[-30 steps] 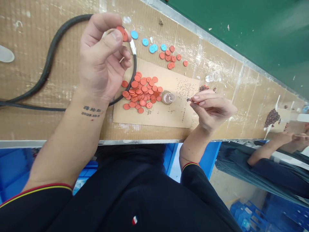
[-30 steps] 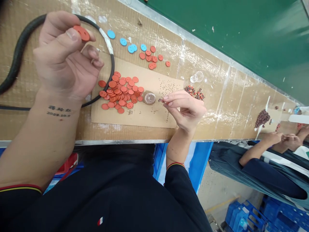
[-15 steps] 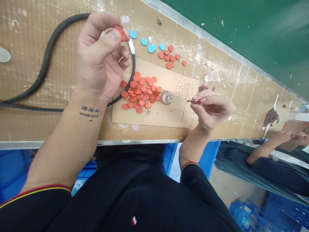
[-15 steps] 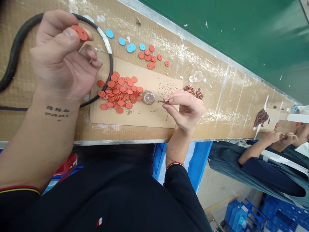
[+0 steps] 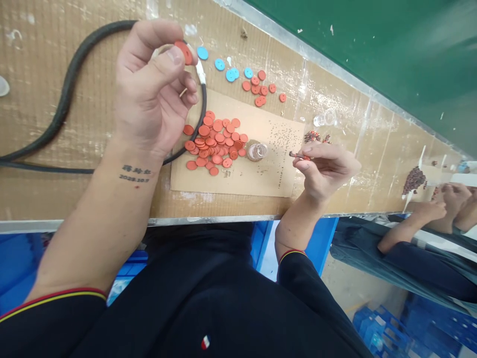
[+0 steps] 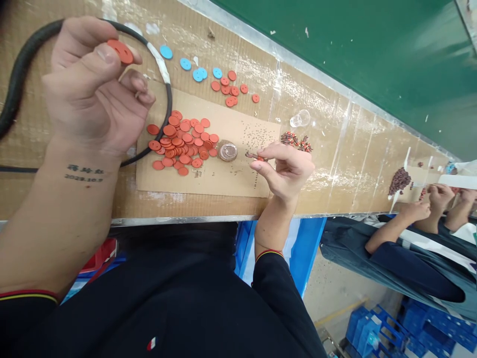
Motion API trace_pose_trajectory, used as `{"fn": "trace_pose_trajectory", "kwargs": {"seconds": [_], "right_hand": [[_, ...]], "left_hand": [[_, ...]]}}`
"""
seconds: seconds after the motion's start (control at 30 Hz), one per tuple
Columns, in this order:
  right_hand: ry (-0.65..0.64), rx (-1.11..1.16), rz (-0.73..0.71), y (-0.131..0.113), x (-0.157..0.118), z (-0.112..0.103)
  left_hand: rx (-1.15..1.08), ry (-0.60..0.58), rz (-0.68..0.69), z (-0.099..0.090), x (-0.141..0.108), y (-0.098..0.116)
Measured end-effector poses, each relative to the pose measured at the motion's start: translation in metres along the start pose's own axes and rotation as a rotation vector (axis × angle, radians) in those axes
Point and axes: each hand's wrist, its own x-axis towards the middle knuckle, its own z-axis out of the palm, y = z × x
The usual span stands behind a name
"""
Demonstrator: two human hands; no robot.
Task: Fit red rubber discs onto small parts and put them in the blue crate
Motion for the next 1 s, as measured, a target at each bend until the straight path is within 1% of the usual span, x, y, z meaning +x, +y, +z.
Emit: {"fn": "trace_pose_trajectory", "kwargs": {"seconds": [0.1,0.23,0.3,0.43,0.5,0.63,0.73,0.9,1.0], "right_hand": [[-0.008,0.014,0.004,0.000,0.000,0.000],[-0.040,-0.046,0.012,-0.004,0.002,-0.002],[-0.111,-0.075,0.026,-0.007,0.003,-0.003],[-0.293,-0.138,0.050,-0.014,0.008,-0.005],[-0.336,-0.128,0.057,-0.016,0.009,-0.005],[-0.406,-0.132,0.113,-0.014,0.009,-0.004],[-0.430,-0.192,0.120,-0.012,0.008,-0.004],[-0.413,-0.208,0.059,-0.013,0.008,-0.003],[-0.428,-0.212,0.071,-0.016,0.009,-0.003]], "left_hand": [[0.007,0.005,-0.011,0.001,0.000,0.001],[-0.010,0.014,-0.015,0.005,-0.001,0.003],[-0.036,0.017,-0.020,0.009,-0.001,0.004],[-0.111,0.033,-0.020,0.012,0.000,0.005],[-0.106,0.029,-0.024,0.011,0.000,0.005],[-0.016,0.020,-0.039,0.008,-0.002,0.007],[0.017,0.044,-0.061,0.008,-0.004,0.009],[0.055,0.059,-0.046,0.013,-0.004,0.010],[0.039,0.121,-0.043,0.018,-0.002,0.009]]}}
